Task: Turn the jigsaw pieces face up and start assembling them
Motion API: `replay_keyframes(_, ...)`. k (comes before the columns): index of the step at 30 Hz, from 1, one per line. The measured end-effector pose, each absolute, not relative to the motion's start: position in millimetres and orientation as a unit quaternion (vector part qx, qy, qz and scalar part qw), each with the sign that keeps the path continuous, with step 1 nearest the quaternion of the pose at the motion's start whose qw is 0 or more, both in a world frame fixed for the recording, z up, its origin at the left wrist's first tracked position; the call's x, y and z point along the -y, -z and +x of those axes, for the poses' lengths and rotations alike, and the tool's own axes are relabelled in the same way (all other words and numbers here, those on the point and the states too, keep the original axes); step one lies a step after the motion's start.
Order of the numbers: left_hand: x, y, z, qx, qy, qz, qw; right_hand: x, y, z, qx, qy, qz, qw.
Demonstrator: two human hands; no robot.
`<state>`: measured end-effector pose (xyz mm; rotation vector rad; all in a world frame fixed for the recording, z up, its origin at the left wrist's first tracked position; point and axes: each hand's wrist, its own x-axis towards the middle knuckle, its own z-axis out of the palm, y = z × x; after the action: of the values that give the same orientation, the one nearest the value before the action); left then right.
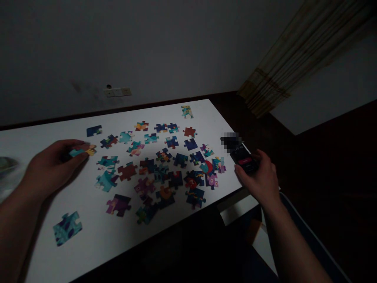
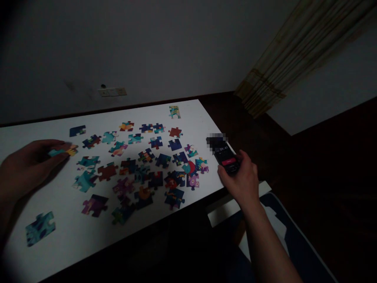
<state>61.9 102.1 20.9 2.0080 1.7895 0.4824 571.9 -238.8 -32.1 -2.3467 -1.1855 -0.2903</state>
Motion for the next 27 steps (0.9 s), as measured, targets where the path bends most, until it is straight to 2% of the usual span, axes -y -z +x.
replay_keyframes(4,-102.0,-19.7,60.5,-0.637,-0.164,0.727,0.196,239.5,19.9,563.8,0.521,0.164,-0.804,0.235)
replay_keyframes(9,-100.6,-19.3,61.4,-0.640,-0.151,0.734,0.169,234.4,7.9,531.0,0.651,0.061,-0.723,0.224)
replay_keyframes(15,-100.3,-16.9,55.5,-0.605,-0.139,0.762,0.186,214.3,7.7,518.6,0.675,0.000,-0.716,0.180)
replay_keyframes(19,-100.2,-7.7,48.3,-0.557,-0.178,0.784,0.210,208.3,10.7,532.5,0.698,0.015,-0.691,0.187)
replay_keyframes(27,-100.7,7.6,44.7,-0.519,-0.248,0.775,0.264,206.6,24.3,552.5,0.714,0.035,-0.688,0.127)
